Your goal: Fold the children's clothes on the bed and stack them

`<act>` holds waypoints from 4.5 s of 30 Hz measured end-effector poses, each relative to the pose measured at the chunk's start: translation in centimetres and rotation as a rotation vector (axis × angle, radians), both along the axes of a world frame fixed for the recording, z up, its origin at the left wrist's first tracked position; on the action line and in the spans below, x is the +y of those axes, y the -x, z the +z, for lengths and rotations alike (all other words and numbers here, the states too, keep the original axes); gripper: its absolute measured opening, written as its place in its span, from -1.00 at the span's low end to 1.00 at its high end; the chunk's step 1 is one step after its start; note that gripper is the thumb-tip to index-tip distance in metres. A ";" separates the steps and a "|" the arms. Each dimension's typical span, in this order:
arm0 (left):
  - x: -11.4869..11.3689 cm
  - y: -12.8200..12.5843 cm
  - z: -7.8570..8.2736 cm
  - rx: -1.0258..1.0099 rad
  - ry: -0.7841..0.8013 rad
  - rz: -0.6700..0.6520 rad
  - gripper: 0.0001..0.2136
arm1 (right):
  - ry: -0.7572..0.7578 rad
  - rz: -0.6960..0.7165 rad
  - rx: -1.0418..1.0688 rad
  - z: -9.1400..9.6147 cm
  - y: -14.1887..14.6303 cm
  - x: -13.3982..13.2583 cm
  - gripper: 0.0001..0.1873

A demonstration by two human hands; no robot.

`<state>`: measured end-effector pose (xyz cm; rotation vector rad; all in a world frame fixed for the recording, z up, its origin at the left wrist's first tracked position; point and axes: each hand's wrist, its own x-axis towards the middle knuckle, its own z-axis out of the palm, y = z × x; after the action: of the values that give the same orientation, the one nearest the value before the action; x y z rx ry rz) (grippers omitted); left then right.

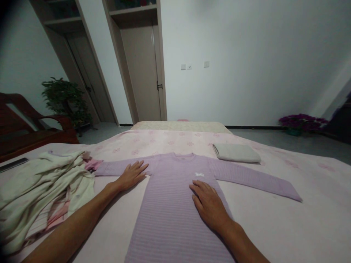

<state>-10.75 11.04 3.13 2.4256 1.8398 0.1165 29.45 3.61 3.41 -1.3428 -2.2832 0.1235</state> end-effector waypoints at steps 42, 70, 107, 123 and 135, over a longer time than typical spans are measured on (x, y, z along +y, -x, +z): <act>3.1 0.1 -1.8 0.005 -0.120 0.662 -0.33 | 0.185 -0.179 -0.222 1.8 0.7 -1.0 -0.41; -11.2 -11.8 0.2 -0.007 -0.113 -0.104 -0.44 | 0.158 -0.216 -0.379 1.2 -5.6 -2.7 -0.30; -18.2 -13.7 2.4 -0.443 -0.043 -0.646 -0.81 | 0.249 0.354 0.026 3.4 -0.9 -10.3 -0.77; -18.4 -13.8 1.9 -0.358 -0.279 -0.796 -0.88 | 0.150 0.434 0.023 3.5 -1.2 -10.5 -0.68; -19.7 -15.0 3.6 -0.160 -0.189 -0.847 -0.78 | 0.484 0.341 0.066 5.1 -1.4 -10.1 -0.83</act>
<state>4.22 -8.62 6.72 2.9783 0.6540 0.4058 30.80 -6.46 8.55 -1.1176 -2.5002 0.8669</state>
